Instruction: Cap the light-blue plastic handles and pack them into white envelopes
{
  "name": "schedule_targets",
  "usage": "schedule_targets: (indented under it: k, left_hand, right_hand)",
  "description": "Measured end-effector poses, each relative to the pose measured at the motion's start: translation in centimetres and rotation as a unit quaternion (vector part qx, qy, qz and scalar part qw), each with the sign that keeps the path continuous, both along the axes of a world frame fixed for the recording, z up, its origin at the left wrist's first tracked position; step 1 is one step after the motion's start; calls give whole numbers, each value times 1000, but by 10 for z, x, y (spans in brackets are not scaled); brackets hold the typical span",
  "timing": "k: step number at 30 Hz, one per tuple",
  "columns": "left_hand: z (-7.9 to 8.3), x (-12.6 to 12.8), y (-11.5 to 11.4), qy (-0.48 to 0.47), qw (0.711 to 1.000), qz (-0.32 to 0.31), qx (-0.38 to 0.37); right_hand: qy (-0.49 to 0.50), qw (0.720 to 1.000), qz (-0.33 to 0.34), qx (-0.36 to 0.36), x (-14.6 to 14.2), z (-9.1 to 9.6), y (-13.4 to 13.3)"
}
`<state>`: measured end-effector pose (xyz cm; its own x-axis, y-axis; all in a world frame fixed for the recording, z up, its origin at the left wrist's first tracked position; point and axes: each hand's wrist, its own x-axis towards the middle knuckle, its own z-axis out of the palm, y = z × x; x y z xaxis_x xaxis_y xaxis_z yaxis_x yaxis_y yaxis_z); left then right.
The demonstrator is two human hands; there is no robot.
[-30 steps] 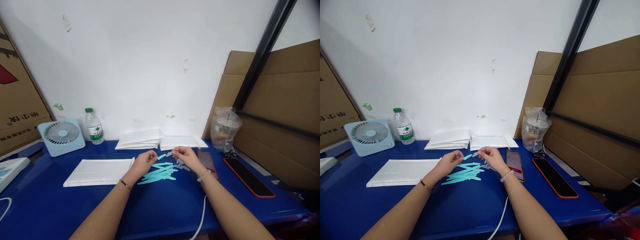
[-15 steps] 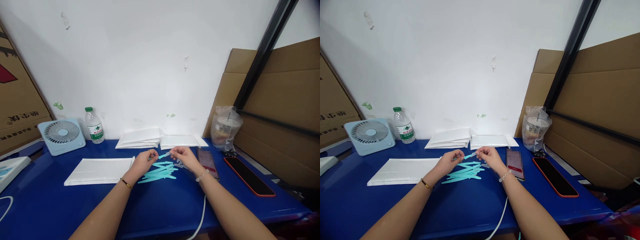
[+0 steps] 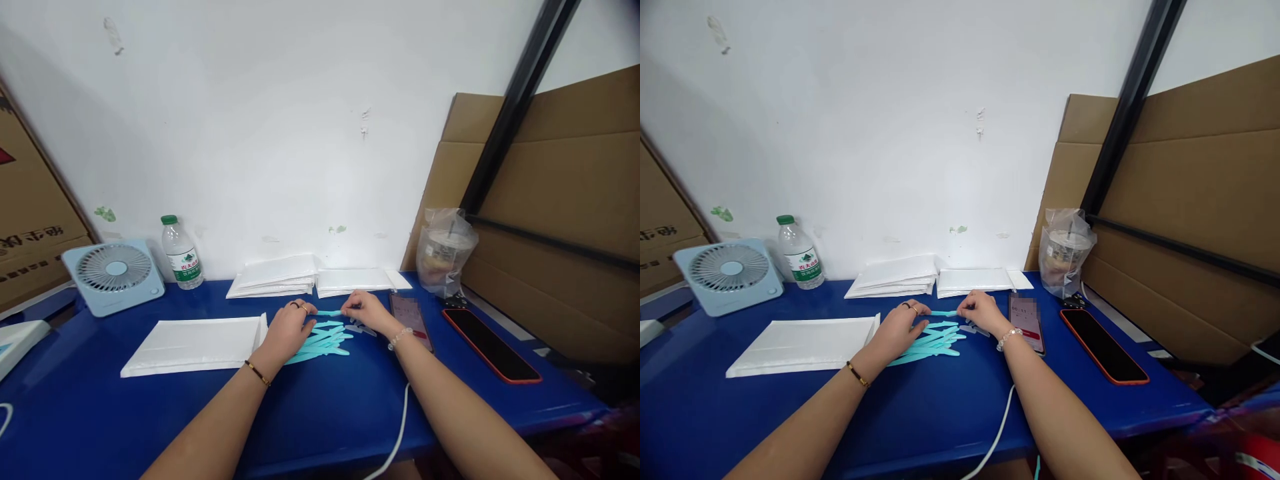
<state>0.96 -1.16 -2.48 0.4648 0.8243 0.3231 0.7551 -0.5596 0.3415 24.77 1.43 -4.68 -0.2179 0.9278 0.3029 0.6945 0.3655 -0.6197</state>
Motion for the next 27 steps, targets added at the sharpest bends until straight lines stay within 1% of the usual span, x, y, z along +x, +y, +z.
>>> schedule_targets:
  k: [2,5,7,10,12,14,19,23,25,27]
  left_hand:
    - [-4,0,1,39,999,-18,-32]
    - [-6,1,-2,72,995,-32,-59]
    - [-5,3,-5,68,994,-31,-85]
    - [-2,3,-9,41,988,-21,-146]
    - [-1,3,-10,31,983,-15,-179]
    - [-1,3,-11,30,982,-11,-188]
    - [-1,1,-9,15,985,-11,-174]
    - [-3,-5,-4,-54,981,-12,-188]
    - [-3,-9,0,-102,972,-20,-209]
    - [-2,-12,3,-140,963,-28,-230]
  right_hand:
    - [-29,999,33,-16,1,-1,0]
    - [-64,995,67,-33,2,6,-8]
    - [-79,993,74,-35,5,14,-15]
    - [-109,991,71,-37,9,24,-24]
    - [-126,988,73,-51,10,28,-27]
    - [-132,986,81,-62,8,29,-29]
    - [-122,984,108,-68,4,28,-33]
    - [-109,987,102,-68,6,24,-32]
    - [-73,992,93,-55,8,21,-30]
    - [-7,995,81,-53,9,20,-26]
